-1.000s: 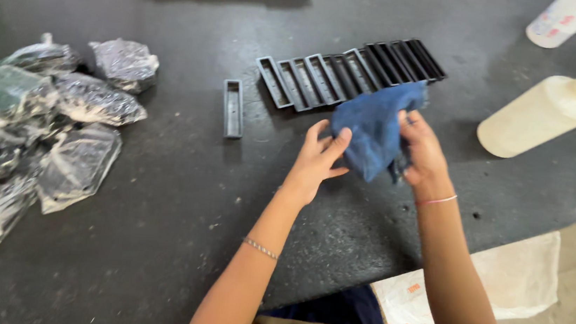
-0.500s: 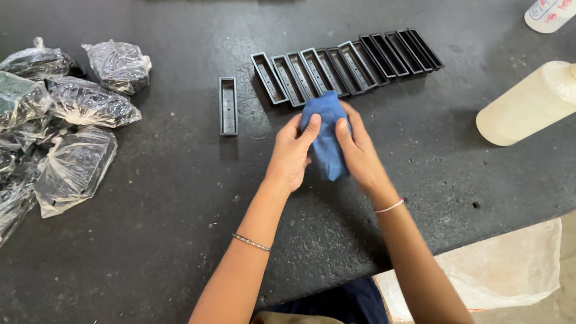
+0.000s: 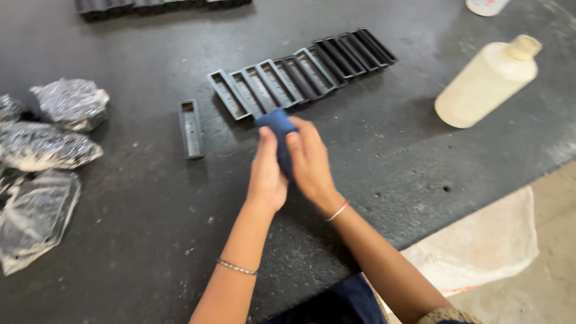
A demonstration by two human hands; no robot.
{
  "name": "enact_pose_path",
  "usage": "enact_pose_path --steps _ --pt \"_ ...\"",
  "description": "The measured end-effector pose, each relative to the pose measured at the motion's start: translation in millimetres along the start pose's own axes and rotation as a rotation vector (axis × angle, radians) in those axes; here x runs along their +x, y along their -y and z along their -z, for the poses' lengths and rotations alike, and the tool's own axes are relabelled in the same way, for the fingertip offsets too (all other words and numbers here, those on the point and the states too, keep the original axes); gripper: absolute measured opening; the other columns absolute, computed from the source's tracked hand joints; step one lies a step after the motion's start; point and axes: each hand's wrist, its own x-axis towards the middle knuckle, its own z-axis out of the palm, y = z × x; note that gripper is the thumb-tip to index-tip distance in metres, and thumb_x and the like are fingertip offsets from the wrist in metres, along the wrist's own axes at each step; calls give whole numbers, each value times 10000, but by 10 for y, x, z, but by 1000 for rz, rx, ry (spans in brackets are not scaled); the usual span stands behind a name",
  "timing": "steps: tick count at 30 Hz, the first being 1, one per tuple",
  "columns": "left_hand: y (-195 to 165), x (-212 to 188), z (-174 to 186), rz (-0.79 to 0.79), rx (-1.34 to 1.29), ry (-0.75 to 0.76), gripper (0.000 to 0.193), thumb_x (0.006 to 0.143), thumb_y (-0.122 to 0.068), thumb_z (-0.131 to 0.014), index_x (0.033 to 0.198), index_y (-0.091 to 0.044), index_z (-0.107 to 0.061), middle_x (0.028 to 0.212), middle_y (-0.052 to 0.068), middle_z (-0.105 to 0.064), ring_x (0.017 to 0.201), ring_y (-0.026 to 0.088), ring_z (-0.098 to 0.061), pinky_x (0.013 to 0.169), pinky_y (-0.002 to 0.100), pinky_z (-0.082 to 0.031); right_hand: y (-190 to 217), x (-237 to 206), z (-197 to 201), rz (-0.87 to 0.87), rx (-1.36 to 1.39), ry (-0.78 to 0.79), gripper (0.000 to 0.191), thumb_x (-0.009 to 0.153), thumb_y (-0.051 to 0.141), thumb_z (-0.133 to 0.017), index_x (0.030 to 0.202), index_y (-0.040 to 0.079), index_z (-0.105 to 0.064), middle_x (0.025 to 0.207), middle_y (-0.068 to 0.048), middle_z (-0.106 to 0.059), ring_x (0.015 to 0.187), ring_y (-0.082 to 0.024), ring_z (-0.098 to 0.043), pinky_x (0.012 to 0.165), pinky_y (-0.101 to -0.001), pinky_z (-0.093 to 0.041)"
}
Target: The person unwraps black plastic rectangular parts from plastic bags one at a time, wipes each part with a blue cloth, and places the wiped parts in rows on the work table. A white bottle sits nearby on the table.
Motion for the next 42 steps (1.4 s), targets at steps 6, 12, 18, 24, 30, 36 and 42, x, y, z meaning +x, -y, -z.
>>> enact_pose_path --steps 6,12,18,24,30,36,42 --pt "-8 72 202 21 -139 -45 536 996 -507 -430 1344 -119 -554 1285 28 -632 1198 190 -616 1036 381 -507 214 -24 57 306 -48 42 372 1072 280 -520 1407 146 -611 1515 -175 -506 1440 -352 -421 1233 -453 -289" --pt "-104 -143 54 -52 125 19 494 1071 -441 -428 1436 -120 -517 1392 41 -561 1231 144 -597 1042 317 -485 380 -299 103 94 375 153 430 1106 239 -481 1520 124 -503 1607 -147 -447 1507 -322 -427 1260 -401 -319" --pt "-608 -272 10 -482 649 13 568 921 -105 -640 1430 -117 -390 1435 50 -452 1112 176 -660 870 301 -563 -162 314 1152 314 -263 -193 189 1049 51 -499 1168 32 -645 1366 -190 -622 1321 -351 -543 1124 -441 -429" --pt "-1454 -243 790 -1016 835 -395 425 1021 31 -659 1408 -6 -488 1421 128 -525 1140 155 -620 956 265 -577 -1299 1392 3222 288 -891 -676 232 1067 102 -578 1265 82 -698 1142 -154 -652 1009 -372 -580 870 -460 -482" --pt "-1570 -114 1311 -808 947 -598 483 1001 -71 -732 1413 -44 -482 1373 122 -536 1058 185 -611 858 297 -527 -1903 1451 3508 44 -1030 -157 325 1085 313 -516 1160 99 -749 1125 -196 -675 1050 -454 -571 883 -564 -425" --pt "-1601 -175 1380 -745 986 -611 475 996 -90 -735 1411 -54 -508 1385 118 -555 1059 187 -628 837 302 -525 -1818 1577 3646 29 -946 -236 260 1100 219 -511 1157 57 -706 1227 -194 -647 1126 -438 -565 1002 -516 -441" --pt "-1653 -254 1315 -719 926 -587 444 994 -79 -709 1389 -55 -509 1381 109 -559 950 144 -643 707 275 -510 -1677 1311 3419 205 -1089 -186 253 1073 269 -570 1198 131 -740 1202 -144 -648 1134 -426 -554 925 -524 -430"
